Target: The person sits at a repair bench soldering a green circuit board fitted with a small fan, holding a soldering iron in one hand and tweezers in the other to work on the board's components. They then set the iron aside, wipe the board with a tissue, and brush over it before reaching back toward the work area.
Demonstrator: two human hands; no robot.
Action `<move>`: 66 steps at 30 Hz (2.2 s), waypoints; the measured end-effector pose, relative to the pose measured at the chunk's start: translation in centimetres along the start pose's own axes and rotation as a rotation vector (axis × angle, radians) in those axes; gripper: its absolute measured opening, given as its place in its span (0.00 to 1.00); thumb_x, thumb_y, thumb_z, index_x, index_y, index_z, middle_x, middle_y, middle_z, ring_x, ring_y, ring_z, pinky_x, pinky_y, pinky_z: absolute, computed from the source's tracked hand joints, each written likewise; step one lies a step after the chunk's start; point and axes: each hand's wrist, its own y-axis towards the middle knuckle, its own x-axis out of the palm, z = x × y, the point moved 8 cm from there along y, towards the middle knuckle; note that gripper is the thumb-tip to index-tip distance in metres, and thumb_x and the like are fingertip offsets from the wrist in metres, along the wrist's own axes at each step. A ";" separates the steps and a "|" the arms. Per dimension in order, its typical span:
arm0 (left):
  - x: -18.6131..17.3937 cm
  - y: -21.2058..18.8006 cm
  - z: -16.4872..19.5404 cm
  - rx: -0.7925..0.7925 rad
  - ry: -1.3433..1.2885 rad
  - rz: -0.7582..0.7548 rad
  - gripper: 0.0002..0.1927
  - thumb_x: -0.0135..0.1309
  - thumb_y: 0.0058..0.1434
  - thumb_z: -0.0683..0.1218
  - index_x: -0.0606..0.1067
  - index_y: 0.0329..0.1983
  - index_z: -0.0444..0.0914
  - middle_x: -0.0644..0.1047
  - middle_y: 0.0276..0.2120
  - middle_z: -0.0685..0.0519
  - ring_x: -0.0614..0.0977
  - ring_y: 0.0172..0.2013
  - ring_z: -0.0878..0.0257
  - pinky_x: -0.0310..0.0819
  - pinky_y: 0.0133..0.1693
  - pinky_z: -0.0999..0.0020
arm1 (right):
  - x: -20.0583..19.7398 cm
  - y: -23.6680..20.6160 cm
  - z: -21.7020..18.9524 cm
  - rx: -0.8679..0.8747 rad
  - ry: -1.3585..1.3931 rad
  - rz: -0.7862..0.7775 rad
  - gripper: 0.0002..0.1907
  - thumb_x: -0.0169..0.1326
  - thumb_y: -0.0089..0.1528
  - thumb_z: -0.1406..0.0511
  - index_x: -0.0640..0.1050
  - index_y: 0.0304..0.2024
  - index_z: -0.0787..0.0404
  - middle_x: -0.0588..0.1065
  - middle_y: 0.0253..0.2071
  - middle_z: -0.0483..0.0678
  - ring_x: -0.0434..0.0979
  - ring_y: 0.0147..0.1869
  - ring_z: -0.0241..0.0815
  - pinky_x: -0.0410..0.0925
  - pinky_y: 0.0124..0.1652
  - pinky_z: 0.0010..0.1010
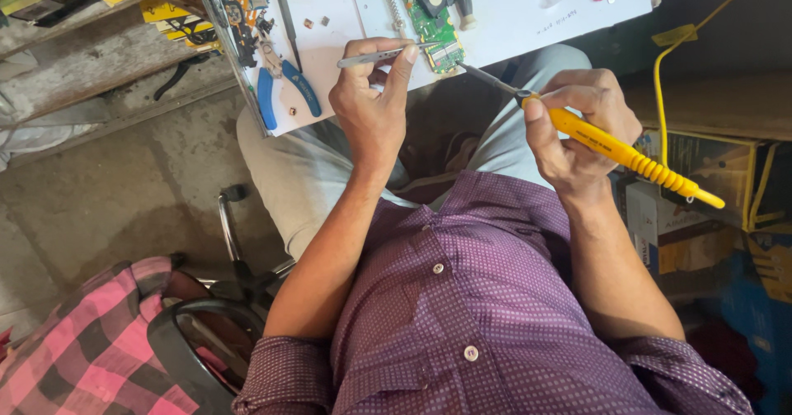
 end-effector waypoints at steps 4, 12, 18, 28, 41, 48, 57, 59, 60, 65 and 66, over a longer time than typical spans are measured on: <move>0.1 0.0 -0.1 -0.016 -0.053 0.000 0.09 0.63 0.68 0.43 0.75 0.45 0.36 0.83 0.38 0.54 0.84 0.37 0.67 0.76 0.37 0.73 | -0.1 0.1 -0.1 -0.003 -0.024 -0.005 0.10 0.66 0.72 0.68 0.75 0.44 0.65 0.77 0.40 0.55 0.80 0.39 0.45 0.70 0.38 0.28; 0.0 0.0 0.0 -0.004 -0.015 -0.007 0.09 0.63 0.68 0.43 0.75 0.45 0.36 0.83 0.38 0.54 0.84 0.37 0.67 0.75 0.37 0.73 | -0.1 0.1 0.1 0.022 0.001 -0.016 0.11 0.65 0.72 0.67 0.75 0.43 0.65 0.77 0.40 0.54 0.80 0.38 0.44 0.70 0.38 0.28; 0.0 0.0 0.2 0.008 -0.016 -0.002 0.08 0.63 0.68 0.43 0.76 0.45 0.36 0.83 0.39 0.54 0.84 0.38 0.67 0.75 0.37 0.73 | -0.5 0.0 0.4 0.039 0.043 0.030 0.11 0.66 0.72 0.68 0.75 0.43 0.66 0.76 0.41 0.54 0.79 0.38 0.43 0.70 0.38 0.27; -0.3 0.0 0.2 0.009 -0.016 -0.002 0.08 0.63 0.68 0.42 0.76 0.45 0.36 0.82 0.40 0.54 0.84 0.38 0.68 0.75 0.38 0.73 | -1.4 -1.5 1.0 0.136 0.146 0.081 0.12 0.66 0.72 0.68 0.74 0.44 0.66 0.75 0.41 0.54 0.78 0.40 0.42 0.71 0.41 0.26; -1.9 0.1 -1.9 -0.128 -0.231 0.053 0.11 0.65 0.65 0.42 0.76 0.45 0.34 0.82 0.38 0.56 0.80 0.38 0.73 0.75 0.40 0.76 | -0.7 -2.4 -0.3 0.129 0.168 0.080 0.12 0.65 0.72 0.69 0.73 0.45 0.65 0.74 0.41 0.54 0.78 0.39 0.42 0.71 0.40 0.26; -2.1 0.1 -3.0 -0.164 -0.495 0.013 0.12 0.63 0.66 0.39 0.73 0.48 0.33 0.81 0.43 0.51 0.81 0.44 0.69 0.77 0.47 0.73 | -1.0 -2.6 0.9 0.238 0.383 0.212 0.14 0.61 0.75 0.68 0.67 0.48 0.64 0.72 0.40 0.52 0.77 0.35 0.38 0.72 0.34 0.27; -4.3 -1.1 -3.8 -0.183 -0.557 0.077 0.12 0.63 0.65 0.35 0.73 0.48 0.30 0.82 0.46 0.44 0.83 0.47 0.64 0.77 0.53 0.71 | -2.2 -3.7 6.3 0.572 0.767 0.481 0.12 0.59 0.75 0.66 0.68 0.51 0.63 0.72 0.41 0.53 0.74 0.36 0.40 0.71 0.33 0.30; -5.1 -1.5 -3.8 -0.183 -0.558 0.097 0.11 0.62 0.66 0.35 0.73 0.49 0.30 0.82 0.47 0.44 0.83 0.48 0.64 0.78 0.53 0.71 | -2.4 -3.8 7.2 0.603 0.786 0.499 0.12 0.59 0.75 0.64 0.70 0.50 0.64 0.72 0.38 0.53 0.71 0.30 0.39 0.70 0.32 0.28; -5.4 -1.7 -3.8 -0.186 -0.561 0.107 0.11 0.61 0.67 0.35 0.73 0.49 0.29 0.83 0.47 0.44 0.83 0.48 0.63 0.77 0.53 0.71 | -2.4 -3.8 7.4 0.613 0.809 0.498 0.13 0.60 0.75 0.64 0.70 0.51 0.64 0.71 0.39 0.52 0.72 0.31 0.39 0.70 0.34 0.28; -6.9 -2.4 -3.5 -0.171 -0.494 0.133 0.10 0.62 0.67 0.36 0.76 0.49 0.30 0.82 0.48 0.44 0.83 0.50 0.62 0.77 0.55 0.70 | -2.3 -3.9 8.0 0.654 0.888 0.498 0.13 0.61 0.76 0.64 0.69 0.52 0.62 0.72 0.44 0.50 0.76 0.41 0.41 0.72 0.42 0.27; -7.2 -2.4 -3.2 -0.141 -0.474 0.141 0.10 0.62 0.66 0.36 0.76 0.48 0.30 0.82 0.48 0.45 0.83 0.50 0.62 0.77 0.55 0.69 | -2.3 -4.0 8.1 0.664 0.899 0.497 0.13 0.61 0.75 0.64 0.70 0.53 0.62 0.73 0.46 0.51 0.77 0.42 0.41 0.72 0.43 0.27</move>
